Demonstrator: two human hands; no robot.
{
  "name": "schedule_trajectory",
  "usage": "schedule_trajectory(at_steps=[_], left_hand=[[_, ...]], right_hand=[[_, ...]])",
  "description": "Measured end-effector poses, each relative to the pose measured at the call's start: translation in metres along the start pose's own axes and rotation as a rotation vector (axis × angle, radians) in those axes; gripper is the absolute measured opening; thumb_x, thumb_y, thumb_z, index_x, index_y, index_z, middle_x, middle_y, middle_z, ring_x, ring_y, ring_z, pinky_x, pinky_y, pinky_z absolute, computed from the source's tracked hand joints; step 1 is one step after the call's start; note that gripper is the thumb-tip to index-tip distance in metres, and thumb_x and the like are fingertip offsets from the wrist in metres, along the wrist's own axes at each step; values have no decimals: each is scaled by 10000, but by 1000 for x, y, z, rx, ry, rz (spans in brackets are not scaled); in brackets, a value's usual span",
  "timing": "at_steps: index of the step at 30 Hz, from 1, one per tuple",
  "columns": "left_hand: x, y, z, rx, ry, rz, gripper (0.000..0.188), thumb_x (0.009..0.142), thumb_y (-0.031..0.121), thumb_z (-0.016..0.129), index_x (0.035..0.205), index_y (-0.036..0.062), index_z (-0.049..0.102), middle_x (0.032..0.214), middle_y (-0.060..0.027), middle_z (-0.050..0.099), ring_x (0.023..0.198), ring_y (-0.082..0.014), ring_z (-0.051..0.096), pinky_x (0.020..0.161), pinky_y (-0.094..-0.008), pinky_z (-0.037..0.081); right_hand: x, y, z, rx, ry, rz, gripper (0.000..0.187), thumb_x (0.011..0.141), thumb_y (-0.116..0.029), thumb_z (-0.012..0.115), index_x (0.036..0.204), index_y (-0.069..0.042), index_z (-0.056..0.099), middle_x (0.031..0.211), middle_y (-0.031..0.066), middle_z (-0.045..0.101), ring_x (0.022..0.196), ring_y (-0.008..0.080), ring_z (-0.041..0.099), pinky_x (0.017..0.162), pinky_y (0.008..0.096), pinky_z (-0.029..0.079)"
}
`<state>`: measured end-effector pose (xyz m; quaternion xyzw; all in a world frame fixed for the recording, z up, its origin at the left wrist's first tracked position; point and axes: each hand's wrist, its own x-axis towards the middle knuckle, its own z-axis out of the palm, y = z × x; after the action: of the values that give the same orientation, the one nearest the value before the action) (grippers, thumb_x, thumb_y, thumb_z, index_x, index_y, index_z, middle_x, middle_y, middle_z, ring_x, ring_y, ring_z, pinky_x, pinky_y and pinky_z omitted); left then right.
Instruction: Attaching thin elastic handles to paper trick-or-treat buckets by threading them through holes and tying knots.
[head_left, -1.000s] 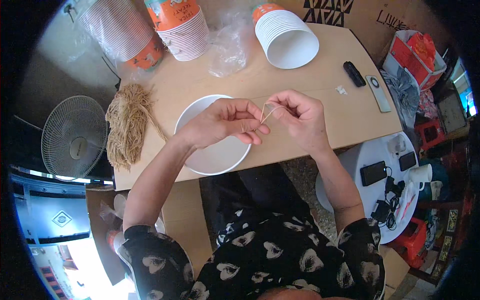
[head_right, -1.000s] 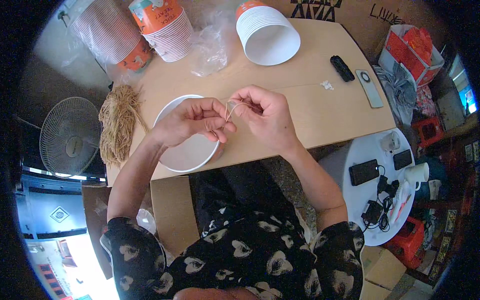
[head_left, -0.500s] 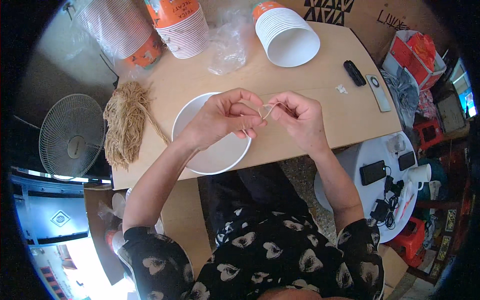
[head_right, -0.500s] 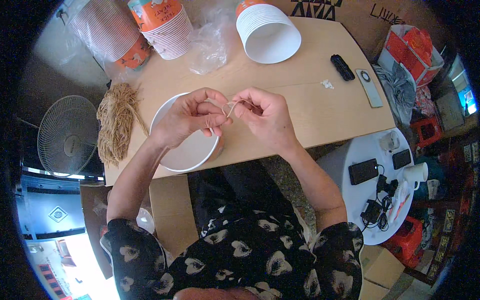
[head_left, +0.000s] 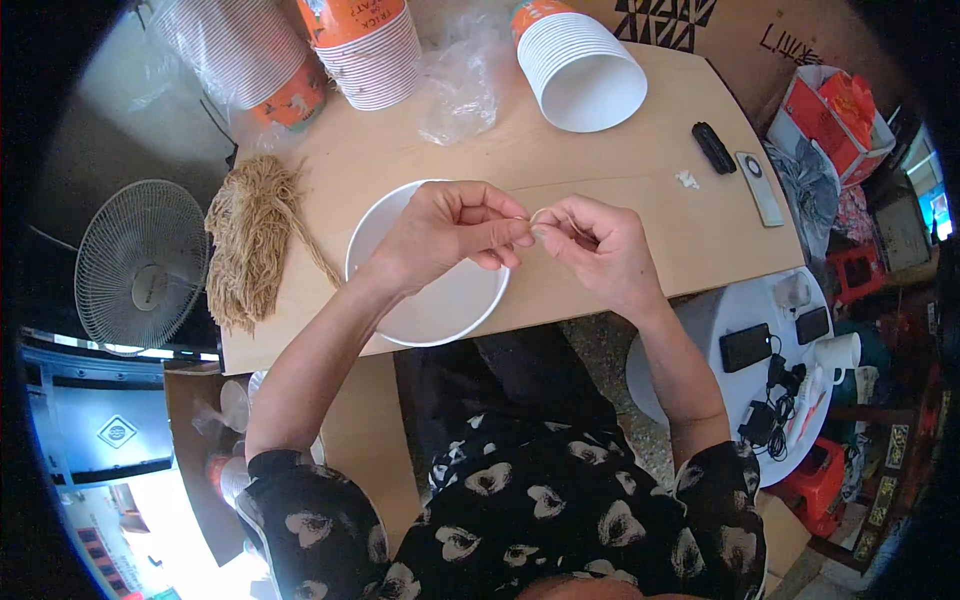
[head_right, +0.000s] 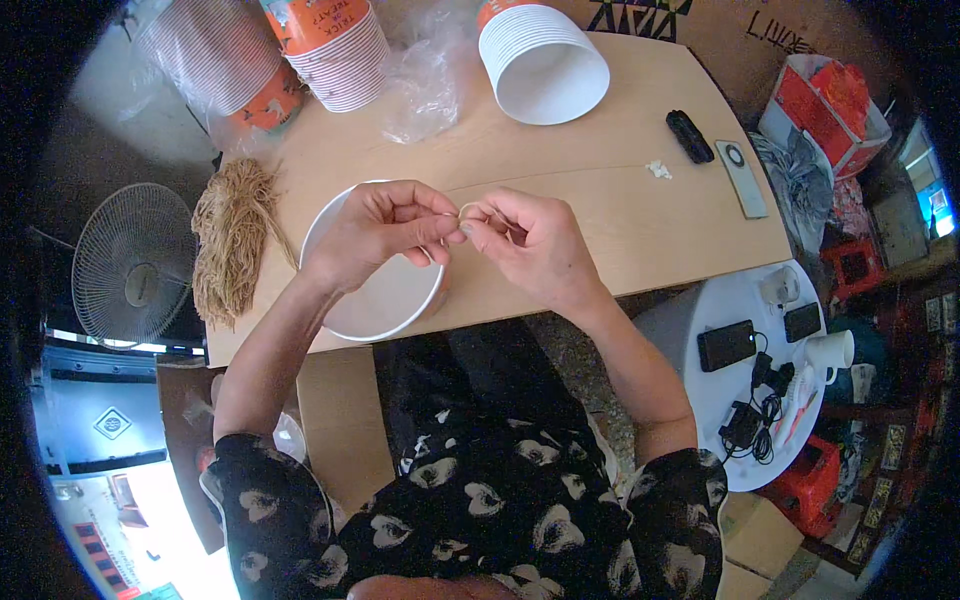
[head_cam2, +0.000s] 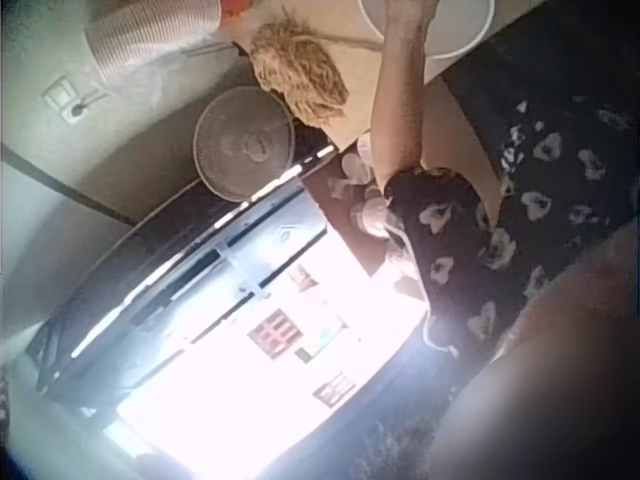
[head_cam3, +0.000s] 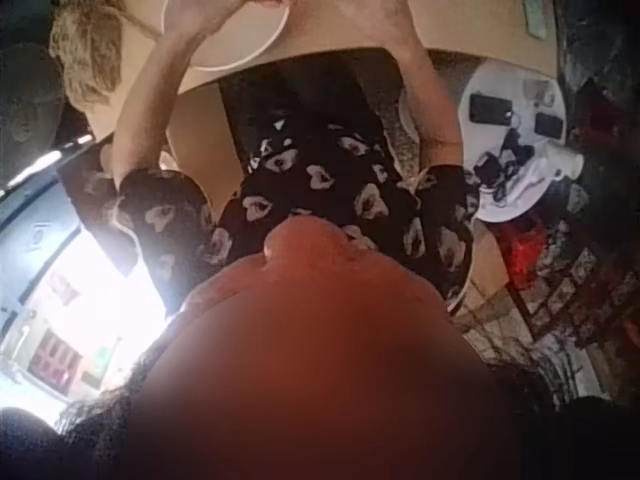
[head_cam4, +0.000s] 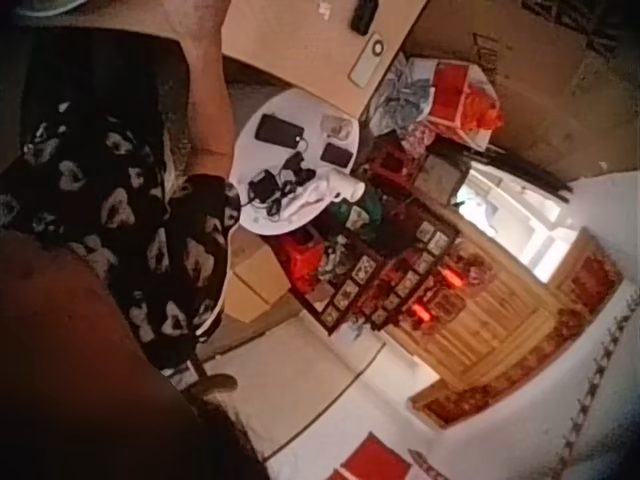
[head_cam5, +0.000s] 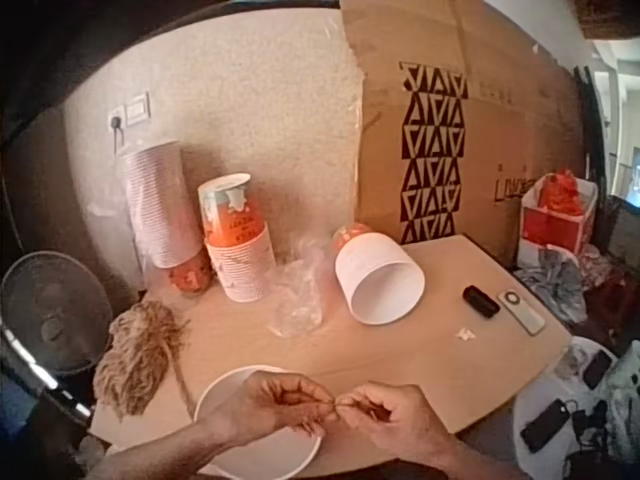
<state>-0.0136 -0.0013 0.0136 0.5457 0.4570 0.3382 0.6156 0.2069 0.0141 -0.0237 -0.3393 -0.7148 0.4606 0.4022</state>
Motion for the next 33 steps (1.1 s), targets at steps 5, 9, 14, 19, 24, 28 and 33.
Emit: schedule_trajectory(at_steps=[5,9,14,19,24,28,33], left_hand=[[-1,-1,0,0,11,-6,169,945,130,705,1026,-14,669,898,-105,737,765,-142,717,656,-231,572],[0,-4,0,-26,0,43,154,949,104,693,1009,-35,662,888,-112,728,784,-144,716,691,-239,587],[0,-4,3,18,46,64,148,944,70,685,1000,-64,656,906,-119,723,823,-139,713,759,-243,599],[-1,-3,5,-28,78,43,159,936,70,694,1010,-68,664,897,-119,723,821,-146,716,766,-247,602],[-1,-3,4,18,69,30,191,958,125,685,1047,-44,683,946,-102,725,860,-133,707,798,-241,584],[-2,-3,5,15,97,38,190,949,112,690,1030,-60,702,934,-113,732,852,-139,711,799,-245,591],[-5,-4,7,-9,119,58,184,947,92,681,1036,-67,712,919,-121,739,862,-143,714,808,-249,593]], right_hand=[[-1,-1,2,59,-23,36,54,927,-12,661,959,30,671,797,-56,615,684,-19,475,570,166,374],[1,-3,0,114,-76,52,46,931,-29,661,931,16,664,763,-71,581,656,-20,440,549,173,337],[4,3,6,321,-56,93,91,932,-104,688,882,-29,671,721,-81,563,606,-13,425,521,184,315],[4,1,6,351,-71,218,149,926,-168,713,886,-25,703,698,-59,577,596,10,459,516,188,334],[4,8,7,428,-84,279,195,920,-206,728,896,-13,729,665,-47,571,591,20,471,518,190,345],[4,3,9,557,-54,369,146,913,-163,718,881,-23,694,633,-62,512,514,5,372,458,196,232],[4,8,8,672,-48,421,153,919,-166,710,910,-15,689,607,-64,476,479,8,333,445,199,225]])
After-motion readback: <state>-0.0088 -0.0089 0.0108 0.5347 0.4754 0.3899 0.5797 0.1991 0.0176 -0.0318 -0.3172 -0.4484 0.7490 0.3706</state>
